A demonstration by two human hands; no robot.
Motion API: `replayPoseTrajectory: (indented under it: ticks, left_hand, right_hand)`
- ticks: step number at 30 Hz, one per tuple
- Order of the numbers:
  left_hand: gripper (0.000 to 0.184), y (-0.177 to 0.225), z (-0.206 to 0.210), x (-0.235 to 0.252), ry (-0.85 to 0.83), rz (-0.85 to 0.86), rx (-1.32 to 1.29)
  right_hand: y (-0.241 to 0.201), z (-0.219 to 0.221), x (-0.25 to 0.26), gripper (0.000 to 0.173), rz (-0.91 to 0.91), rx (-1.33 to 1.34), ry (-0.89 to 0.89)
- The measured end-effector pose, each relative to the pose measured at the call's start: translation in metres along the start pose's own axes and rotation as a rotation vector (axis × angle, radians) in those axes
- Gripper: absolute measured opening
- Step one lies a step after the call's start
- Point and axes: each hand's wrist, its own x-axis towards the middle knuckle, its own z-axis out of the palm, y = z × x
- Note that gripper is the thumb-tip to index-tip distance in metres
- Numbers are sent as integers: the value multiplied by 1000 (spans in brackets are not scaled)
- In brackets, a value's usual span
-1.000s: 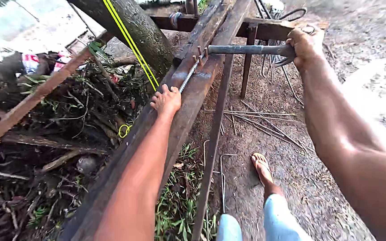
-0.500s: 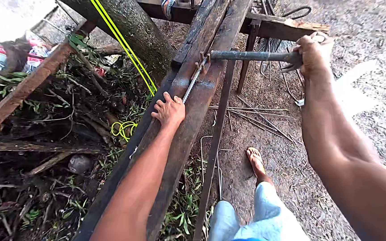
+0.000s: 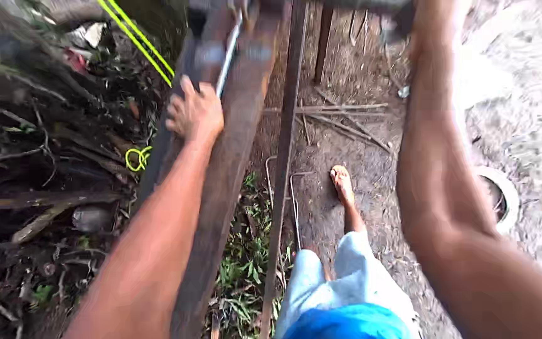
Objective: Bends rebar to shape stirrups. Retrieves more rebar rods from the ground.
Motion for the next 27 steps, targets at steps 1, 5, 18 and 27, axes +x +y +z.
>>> replayPoseTrajectory:
  ticks: [1, 5, 18, 27]
  left_hand:
    - [66, 4, -5, 4, 26, -5, -9]
    - [61, 1, 8, 3, 23, -43, 80]
    - [62, 0, 11, 3, 7, -73, 123]
    - [61, -1, 12, 3, 15, -91, 114]
  right_hand:
    - [-6, -3, 7, 42, 9, 14, 12]
    - [10, 6, 35, 14, 9, 77, -9]
    - [29, -20, 42, 23, 0, 131, -288]
    - [53, -191, 29, 24, 524, -43, 192]
